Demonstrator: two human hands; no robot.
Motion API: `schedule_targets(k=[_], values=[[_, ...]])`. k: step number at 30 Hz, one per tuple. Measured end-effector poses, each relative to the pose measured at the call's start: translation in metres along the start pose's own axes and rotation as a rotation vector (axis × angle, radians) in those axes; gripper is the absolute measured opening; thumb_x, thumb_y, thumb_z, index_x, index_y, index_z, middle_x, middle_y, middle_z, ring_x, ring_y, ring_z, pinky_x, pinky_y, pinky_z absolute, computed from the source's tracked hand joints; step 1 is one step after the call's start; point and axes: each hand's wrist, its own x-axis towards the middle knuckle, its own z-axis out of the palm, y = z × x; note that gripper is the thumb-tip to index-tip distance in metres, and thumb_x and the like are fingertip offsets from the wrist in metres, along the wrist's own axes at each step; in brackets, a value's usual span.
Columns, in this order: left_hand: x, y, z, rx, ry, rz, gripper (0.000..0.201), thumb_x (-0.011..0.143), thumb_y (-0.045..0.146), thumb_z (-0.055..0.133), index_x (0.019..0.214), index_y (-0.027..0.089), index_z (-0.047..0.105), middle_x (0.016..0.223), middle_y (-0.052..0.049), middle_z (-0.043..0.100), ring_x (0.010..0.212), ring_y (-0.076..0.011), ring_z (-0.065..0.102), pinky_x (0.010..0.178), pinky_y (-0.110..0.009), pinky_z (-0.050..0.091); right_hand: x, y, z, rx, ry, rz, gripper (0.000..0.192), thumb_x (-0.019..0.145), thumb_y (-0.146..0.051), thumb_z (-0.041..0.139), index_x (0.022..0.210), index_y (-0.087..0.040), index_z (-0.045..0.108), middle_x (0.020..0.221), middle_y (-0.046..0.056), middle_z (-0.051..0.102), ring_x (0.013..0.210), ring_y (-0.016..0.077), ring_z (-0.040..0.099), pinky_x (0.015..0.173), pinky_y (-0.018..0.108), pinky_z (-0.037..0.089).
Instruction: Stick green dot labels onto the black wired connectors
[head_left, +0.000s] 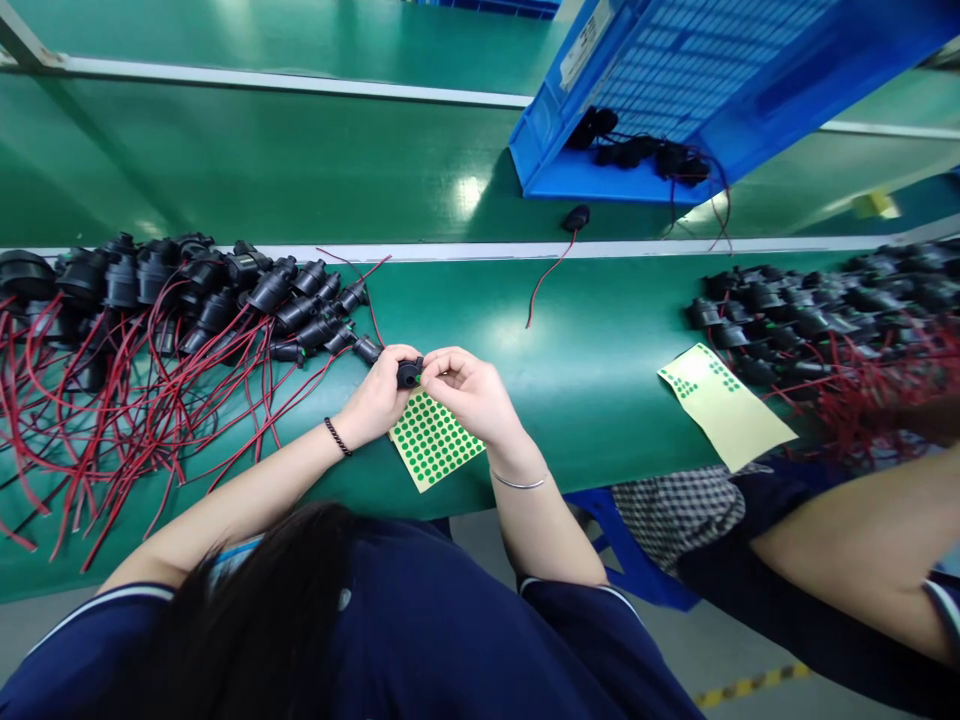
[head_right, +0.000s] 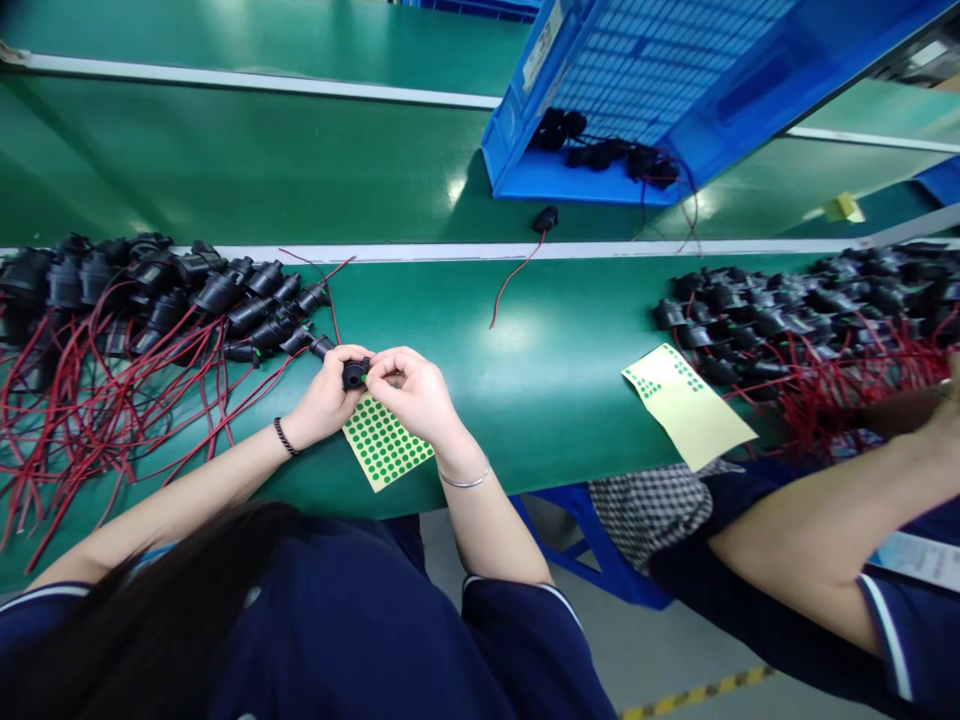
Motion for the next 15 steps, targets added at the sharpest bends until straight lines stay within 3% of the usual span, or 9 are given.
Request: schedule_targets(k=[15], values=[[0.0001, 0.0012, 0.0003, 0.039, 0.026, 0.024, 0.035, 0.087, 0.006, 0.051, 0.118, 0.021, 0.042, 0.116, -0.010, 0.059, 0.112, -0.0203, 0.062, 0.096, -0.042, 0.055, -0.0009, -0.0027, 0.0058, -0.136, 0.075, -0.071, 0.005, 0.072, -0.018, 0.066, 0.071, -0.021, 0.063, 0.092, 0.005, 0.069, 0.084, 0.0169, 0.068, 0.078, 0.034, 0.061]])
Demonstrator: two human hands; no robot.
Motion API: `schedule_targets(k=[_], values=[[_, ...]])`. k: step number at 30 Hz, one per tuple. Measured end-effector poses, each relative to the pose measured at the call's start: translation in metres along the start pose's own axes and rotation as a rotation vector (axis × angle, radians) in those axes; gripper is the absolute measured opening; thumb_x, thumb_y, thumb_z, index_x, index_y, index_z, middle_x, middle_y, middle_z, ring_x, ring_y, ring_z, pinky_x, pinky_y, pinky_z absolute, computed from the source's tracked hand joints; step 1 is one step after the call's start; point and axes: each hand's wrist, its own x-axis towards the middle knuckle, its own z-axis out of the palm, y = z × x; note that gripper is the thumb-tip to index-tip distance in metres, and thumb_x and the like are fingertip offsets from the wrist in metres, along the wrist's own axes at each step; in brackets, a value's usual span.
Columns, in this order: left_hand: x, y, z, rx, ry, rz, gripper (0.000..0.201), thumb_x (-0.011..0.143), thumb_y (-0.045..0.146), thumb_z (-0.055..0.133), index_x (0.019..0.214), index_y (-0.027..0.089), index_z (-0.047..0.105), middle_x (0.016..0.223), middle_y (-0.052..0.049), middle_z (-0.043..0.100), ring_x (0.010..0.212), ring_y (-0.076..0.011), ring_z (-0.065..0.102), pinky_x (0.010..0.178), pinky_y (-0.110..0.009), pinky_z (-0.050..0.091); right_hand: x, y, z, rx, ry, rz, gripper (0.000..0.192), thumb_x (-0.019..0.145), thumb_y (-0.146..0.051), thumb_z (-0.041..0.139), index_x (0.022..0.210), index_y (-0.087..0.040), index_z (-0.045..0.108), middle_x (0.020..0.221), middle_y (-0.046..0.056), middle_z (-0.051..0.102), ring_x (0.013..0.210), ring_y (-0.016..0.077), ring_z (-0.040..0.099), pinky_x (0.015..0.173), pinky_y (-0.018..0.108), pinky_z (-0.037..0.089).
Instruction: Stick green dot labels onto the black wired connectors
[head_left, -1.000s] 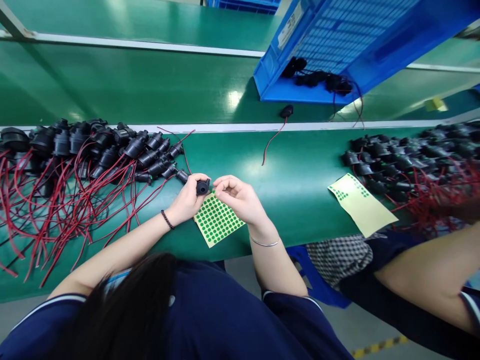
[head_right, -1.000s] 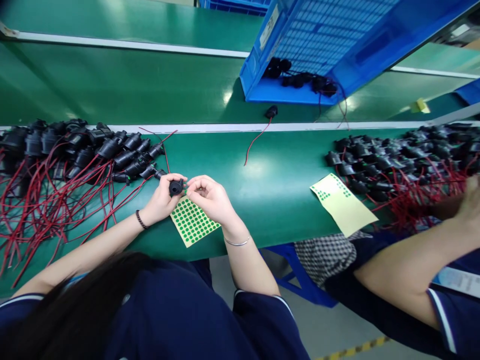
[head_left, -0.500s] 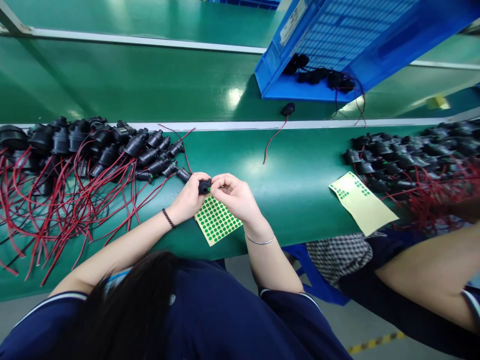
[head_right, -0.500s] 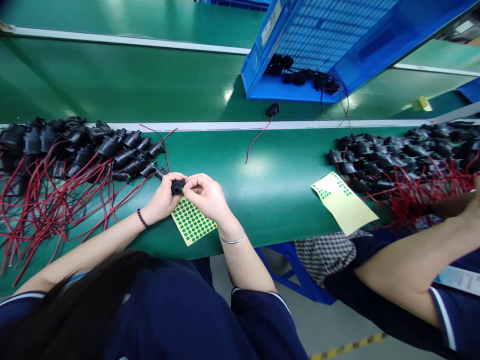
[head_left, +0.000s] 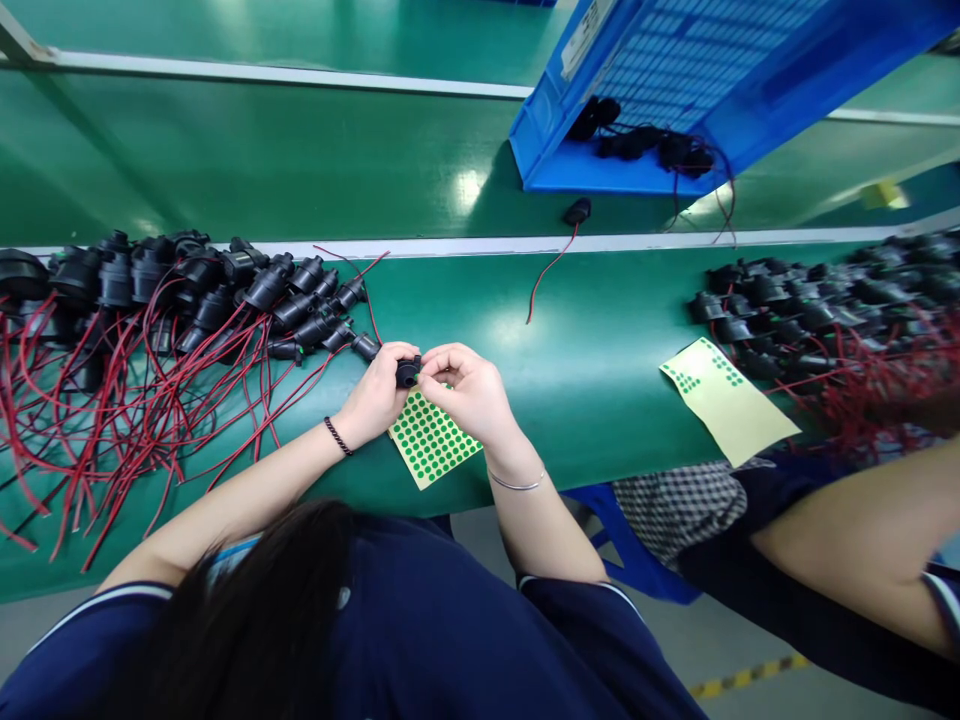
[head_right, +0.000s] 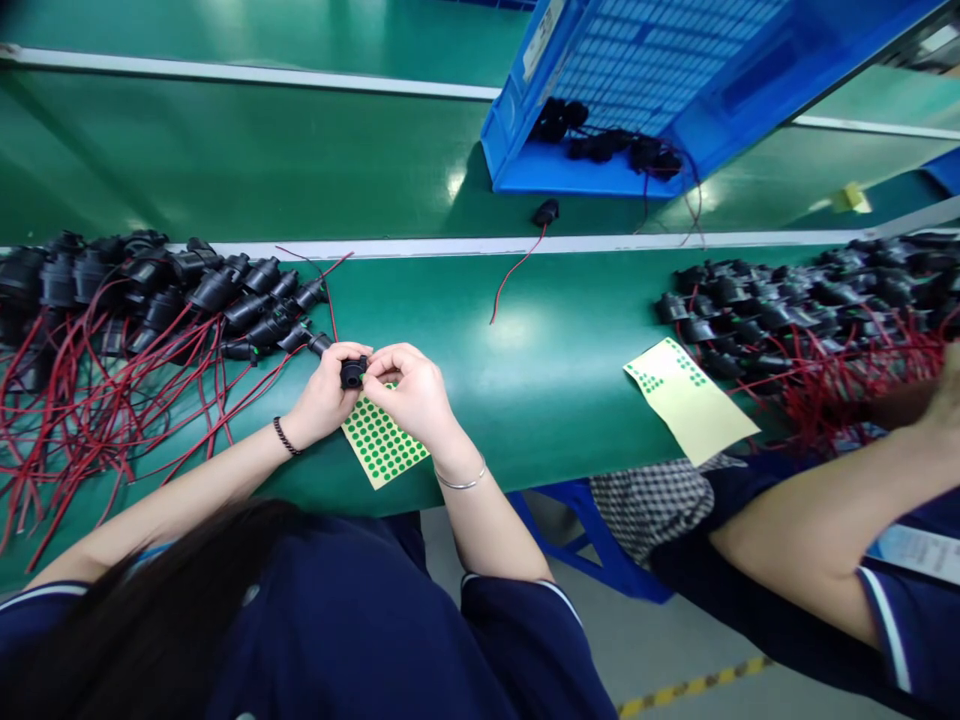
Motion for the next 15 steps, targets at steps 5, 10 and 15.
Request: schedule_targets(k=[5, 10, 15], values=[[-0.0024, -0.0001, -0.0005, -0.002, -0.001, 0.010, 0.041, 0.084, 0.004, 0.050, 0.120, 0.021, 0.041, 0.119, -0.012, 0.059, 0.115, -0.0222, 0.062, 0.098, -0.045, 0.054, -0.0004, 0.0007, 0.0026, 0.101, -0.022, 0.103, 0.015, 0.071, -0.024, 0.070, 0.083, -0.021, 0.061, 0.083, 0.002, 0.069, 0.073, 0.0146, 0.068, 0.073, 0.032, 0.061], [-0.0047, -0.0002, -0.0010, 0.035, -0.015, 0.016, 0.043, 0.083, 0.005, 0.050, 0.121, 0.021, 0.039, 0.120, -0.012, 0.060, 0.115, -0.0221, 0.062, 0.097, -0.044, 0.055, -0.0004, -0.0004, 0.0036, 0.152, -0.036, 0.121, 0.018, 0.069, -0.027, 0.071, 0.083, -0.021, 0.062, 0.081, 0.002, 0.070, 0.073, 0.0147, 0.068, 0.074, 0.033, 0.061], [-0.0042, 0.0027, -0.0019, 0.031, -0.017, -0.023, 0.045, 0.081, 0.005, 0.049, 0.123, 0.020, 0.040, 0.121, -0.012, 0.061, 0.116, -0.0212, 0.062, 0.098, -0.042, 0.054, -0.0003, -0.0023, 0.0026, 0.133, -0.047, 0.096, 0.022, 0.067, -0.024, 0.072, 0.087, -0.020, 0.064, 0.084, 0.002, 0.070, 0.073, 0.0138, 0.068, 0.075, 0.033, 0.061]])
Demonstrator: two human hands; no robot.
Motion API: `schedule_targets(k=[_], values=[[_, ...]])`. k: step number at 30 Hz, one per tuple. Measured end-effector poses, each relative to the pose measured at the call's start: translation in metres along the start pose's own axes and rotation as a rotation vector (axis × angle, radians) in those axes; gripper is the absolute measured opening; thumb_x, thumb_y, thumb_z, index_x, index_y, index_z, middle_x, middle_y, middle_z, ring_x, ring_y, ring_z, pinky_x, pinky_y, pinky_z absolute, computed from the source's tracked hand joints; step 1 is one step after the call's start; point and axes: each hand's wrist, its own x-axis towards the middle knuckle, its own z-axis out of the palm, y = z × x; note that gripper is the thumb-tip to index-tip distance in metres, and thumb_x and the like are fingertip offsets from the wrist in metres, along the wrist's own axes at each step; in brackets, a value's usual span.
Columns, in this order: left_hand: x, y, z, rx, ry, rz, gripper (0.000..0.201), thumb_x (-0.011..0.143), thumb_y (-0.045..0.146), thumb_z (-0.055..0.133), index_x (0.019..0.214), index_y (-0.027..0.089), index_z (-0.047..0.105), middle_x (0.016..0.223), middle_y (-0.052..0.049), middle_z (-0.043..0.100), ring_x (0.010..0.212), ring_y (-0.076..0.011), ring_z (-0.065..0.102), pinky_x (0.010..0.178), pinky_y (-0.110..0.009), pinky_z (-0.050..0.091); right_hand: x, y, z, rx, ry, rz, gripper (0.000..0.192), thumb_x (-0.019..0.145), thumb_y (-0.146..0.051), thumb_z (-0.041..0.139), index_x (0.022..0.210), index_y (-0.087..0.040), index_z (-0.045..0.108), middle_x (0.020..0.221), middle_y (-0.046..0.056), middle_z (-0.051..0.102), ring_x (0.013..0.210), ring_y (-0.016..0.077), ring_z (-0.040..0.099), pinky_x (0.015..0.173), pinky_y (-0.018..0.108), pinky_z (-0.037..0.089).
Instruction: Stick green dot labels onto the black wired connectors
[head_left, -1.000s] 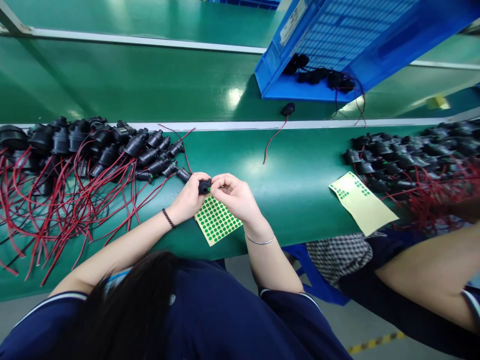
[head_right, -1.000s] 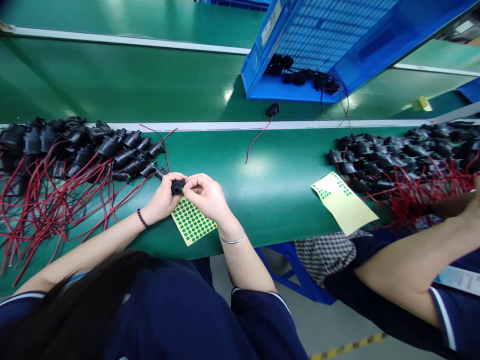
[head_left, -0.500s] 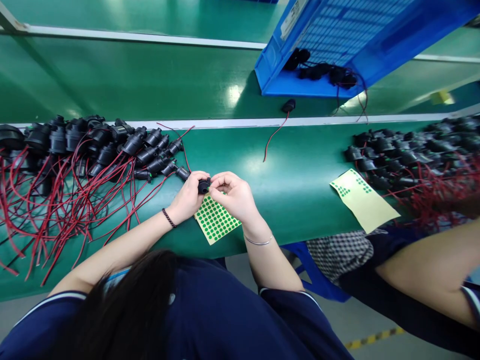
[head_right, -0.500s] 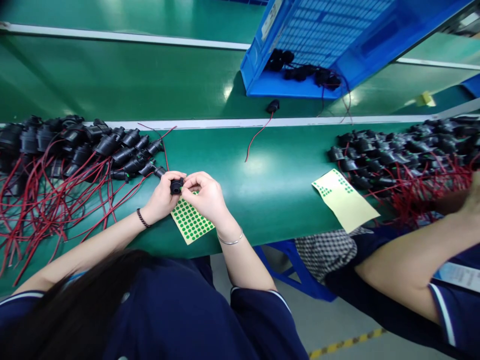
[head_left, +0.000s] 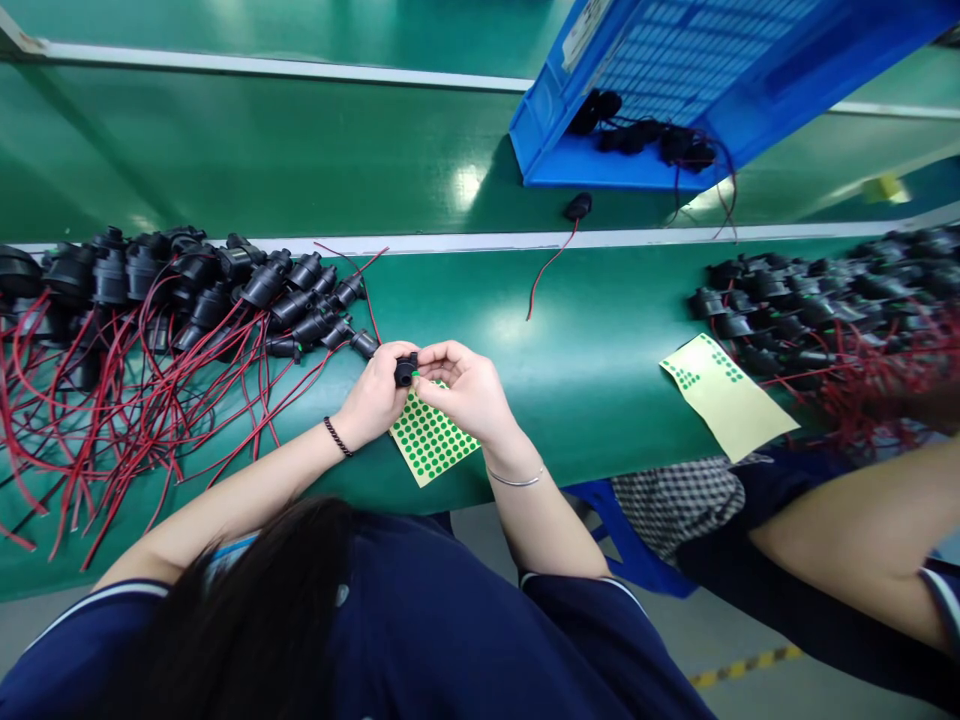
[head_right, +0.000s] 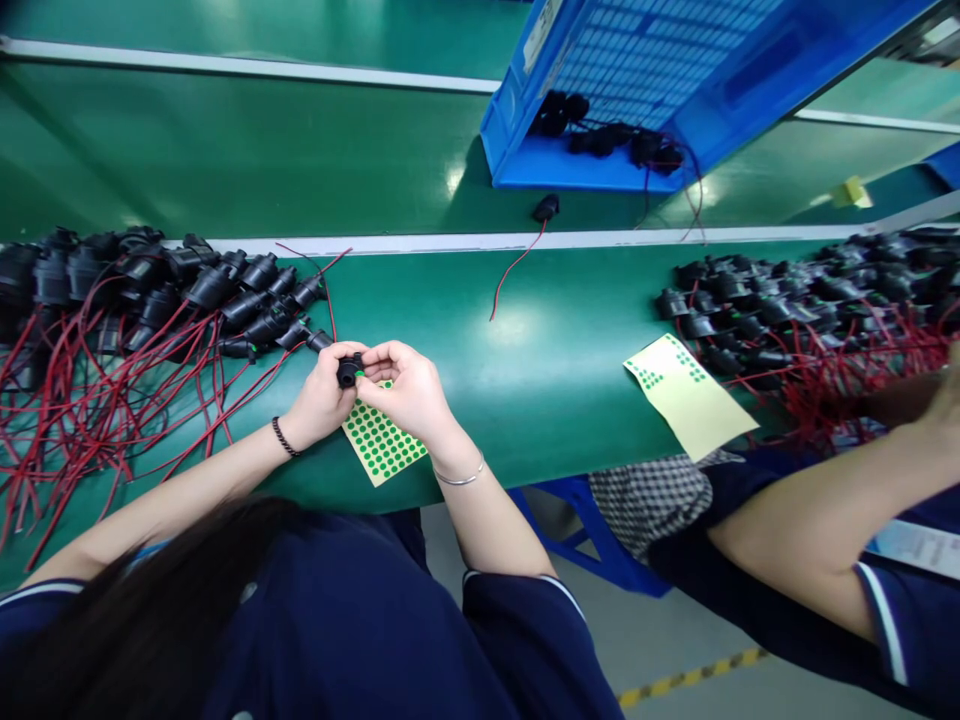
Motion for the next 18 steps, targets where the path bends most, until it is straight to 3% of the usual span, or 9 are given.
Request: schedule_targets(k=[10, 15, 18], values=[[0.002, 0.001, 0.000, 0.072, 0.036, 0.065, 0.044, 0.082, 0.003, 0.049, 0.122, 0.019, 0.043, 0.116, -0.011, 0.062, 0.110, -0.0208, 0.063, 0.094, -0.042, 0.057, 0.003, 0.002, -0.002, 0.069, -0.006, 0.021, 0.018, 0.069, -0.023, 0.075, 0.084, -0.019, 0.067, 0.083, 0.002, 0.072, 0.074, 0.0132, 0.069, 0.074, 0.030, 0.062], [0.004, 0.003, -0.007, 0.008, -0.084, 0.062, 0.053, 0.087, 0.006, 0.050, 0.137, 0.017, 0.040, 0.135, -0.019, 0.057, 0.131, -0.0264, 0.057, 0.108, -0.049, 0.052, 0.004, 0.006, -0.005, 0.009, -0.003, -0.018, 0.018, 0.072, -0.023, 0.074, 0.088, -0.018, 0.068, 0.086, 0.003, 0.073, 0.075, 0.0137, 0.070, 0.077, 0.032, 0.063], [0.005, 0.004, -0.010, -0.003, -0.056, 0.057, 0.046, 0.090, 0.006, 0.050, 0.134, 0.018, 0.043, 0.137, -0.017, 0.058, 0.134, -0.0249, 0.056, 0.110, -0.048, 0.051, -0.001, 0.007, -0.004, -0.003, 0.038, -0.139, 0.019, 0.076, -0.023, 0.072, 0.095, -0.019, 0.069, 0.095, 0.005, 0.074, 0.082, 0.0150, 0.072, 0.080, 0.033, 0.064]])
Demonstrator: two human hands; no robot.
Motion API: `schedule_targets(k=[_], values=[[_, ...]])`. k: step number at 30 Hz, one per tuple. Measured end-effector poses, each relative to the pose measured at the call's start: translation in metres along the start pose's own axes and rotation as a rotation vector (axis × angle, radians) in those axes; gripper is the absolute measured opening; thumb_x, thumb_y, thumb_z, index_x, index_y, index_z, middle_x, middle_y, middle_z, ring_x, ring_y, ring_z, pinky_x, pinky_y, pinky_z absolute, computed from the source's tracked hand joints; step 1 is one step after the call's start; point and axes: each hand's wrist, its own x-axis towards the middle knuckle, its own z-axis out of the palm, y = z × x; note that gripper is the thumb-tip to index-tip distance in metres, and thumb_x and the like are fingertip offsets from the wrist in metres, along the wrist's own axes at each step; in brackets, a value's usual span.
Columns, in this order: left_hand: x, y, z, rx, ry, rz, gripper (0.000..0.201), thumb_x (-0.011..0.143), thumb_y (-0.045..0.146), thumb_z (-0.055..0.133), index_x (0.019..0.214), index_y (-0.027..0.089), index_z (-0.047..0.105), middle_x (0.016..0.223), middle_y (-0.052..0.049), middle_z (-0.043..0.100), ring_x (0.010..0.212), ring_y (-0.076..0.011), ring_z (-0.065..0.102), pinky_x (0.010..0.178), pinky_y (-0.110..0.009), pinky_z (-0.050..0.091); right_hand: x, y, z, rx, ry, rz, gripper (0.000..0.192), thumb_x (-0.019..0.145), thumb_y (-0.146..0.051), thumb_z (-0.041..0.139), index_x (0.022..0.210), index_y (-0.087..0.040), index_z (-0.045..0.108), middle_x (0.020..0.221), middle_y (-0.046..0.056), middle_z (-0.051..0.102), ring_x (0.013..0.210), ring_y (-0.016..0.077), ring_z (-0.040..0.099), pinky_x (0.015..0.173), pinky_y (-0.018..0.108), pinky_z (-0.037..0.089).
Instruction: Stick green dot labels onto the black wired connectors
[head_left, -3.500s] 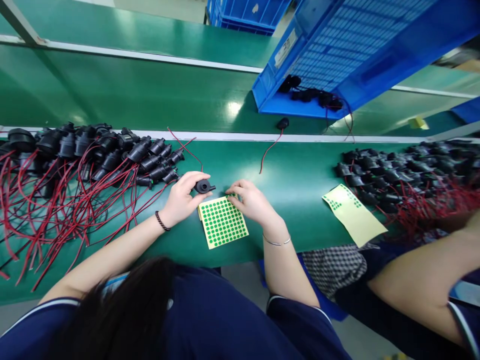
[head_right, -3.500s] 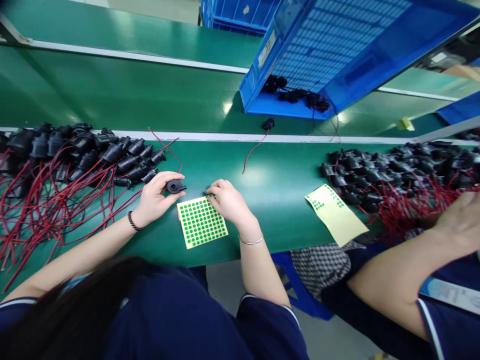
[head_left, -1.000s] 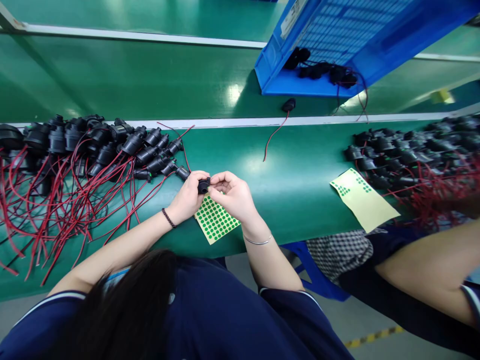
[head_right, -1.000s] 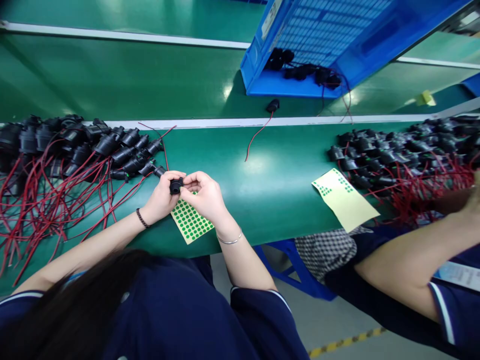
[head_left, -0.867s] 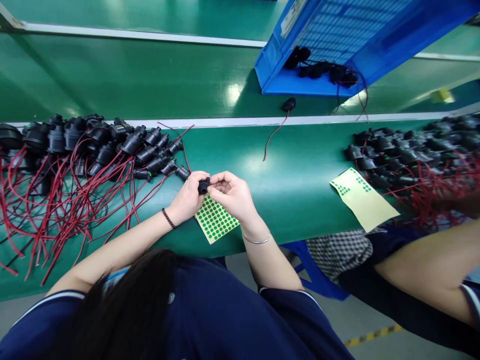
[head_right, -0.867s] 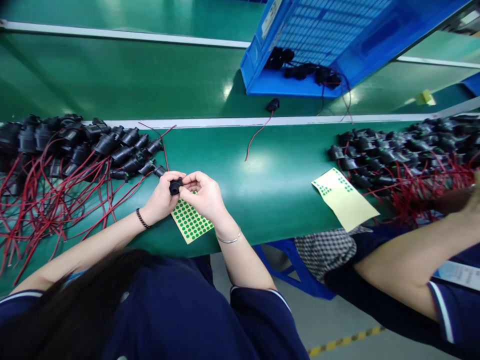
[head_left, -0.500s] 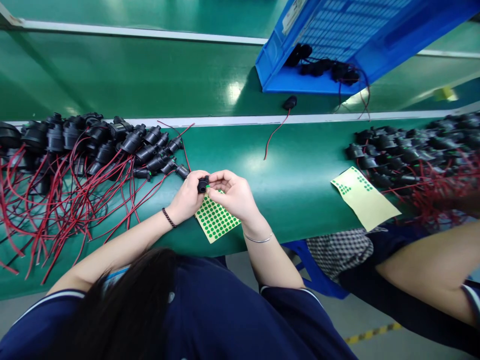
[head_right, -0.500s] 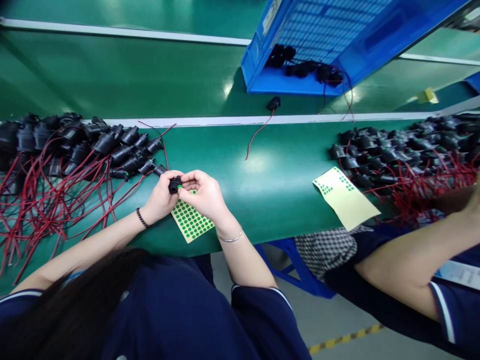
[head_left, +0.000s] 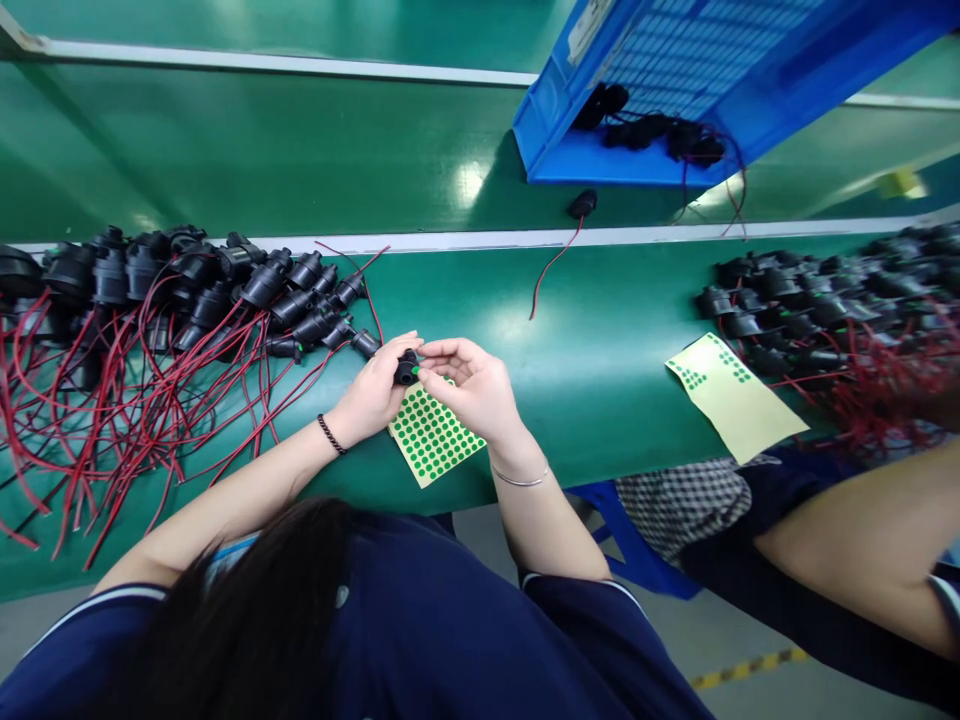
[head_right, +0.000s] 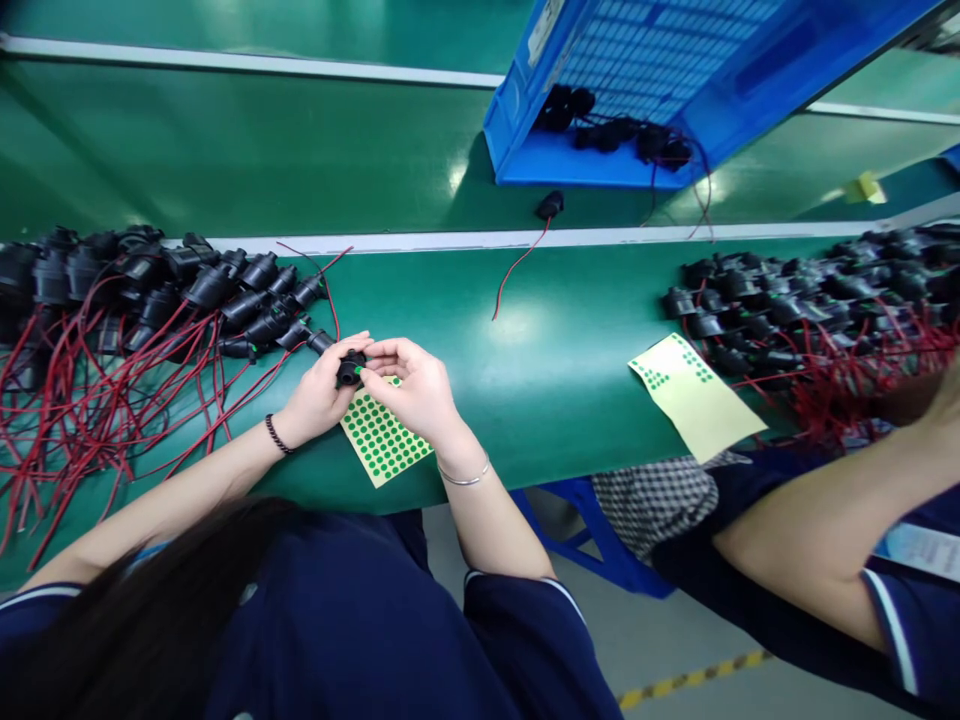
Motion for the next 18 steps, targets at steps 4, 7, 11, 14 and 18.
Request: schedule_targets(k=[4, 7, 11, 14, 18], values=[[0.000, 0.000, 0.000, 0.042, 0.101, -0.026, 0.032, 0.090, 0.007, 0.054, 0.120, 0.019, 0.048, 0.125, -0.012, 0.065, 0.120, -0.0205, 0.064, 0.101, -0.042, 0.057, -0.009, -0.001, 0.006, -0.176, 0.134, -0.273, 0.006, 0.083, -0.018, 0.067, 0.088, -0.021, 0.069, 0.100, 0.007, 0.072, 0.092, 0.0173, 0.073, 0.083, 0.035, 0.064], [0.000, 0.000, 0.001, 0.072, 0.124, -0.018, 0.030, 0.090, 0.008, 0.056, 0.117, 0.020, 0.048, 0.122, -0.012, 0.065, 0.117, -0.0200, 0.065, 0.098, -0.040, 0.058, -0.013, -0.003, 0.009, -0.359, 0.189, -0.445, 0.007, 0.084, -0.014, 0.067, 0.083, -0.021, 0.068, 0.093, 0.006, 0.073, 0.092, 0.0184, 0.072, 0.084, 0.036, 0.062], [-0.001, -0.002, 0.003, 0.094, 0.131, -0.007, 0.032, 0.089, 0.006, 0.055, 0.117, 0.020, 0.048, 0.122, -0.011, 0.065, 0.116, -0.0196, 0.065, 0.098, -0.041, 0.058, -0.013, -0.007, 0.011, -0.475, 0.214, -0.539, 0.009, 0.084, -0.012, 0.067, 0.083, -0.021, 0.068, 0.091, 0.006, 0.074, 0.087, 0.0176, 0.073, 0.081, 0.034, 0.062], [-0.002, -0.003, 0.004, 0.098, 0.128, 0.002, 0.032, 0.088, 0.006, 0.054, 0.117, 0.020, 0.048, 0.123, -0.011, 0.065, 0.117, -0.0201, 0.065, 0.099, -0.042, 0.058, -0.013, -0.008, 0.011, -0.511, 0.224, -0.558, 0.011, 0.084, -0.012, 0.066, 0.082, -0.022, 0.067, 0.089, 0.004, 0.074, 0.085, 0.0169, 0.073, 0.078, 0.033, 0.062], [-0.002, -0.002, 0.004, 0.118, 0.132, 0.025, 0.032, 0.089, 0.007, 0.055, 0.117, 0.020, 0.049, 0.123, -0.012, 0.065, 0.117, -0.0203, 0.065, 0.099, -0.042, 0.059, -0.013, -0.008, 0.012, -0.524, 0.237, -0.564, 0.012, 0.084, -0.010, 0.066, 0.081, -0.022, 0.066, 0.087, 0.004, 0.073, 0.084, 0.0164, 0.072, 0.078, 0.032, 0.062]])
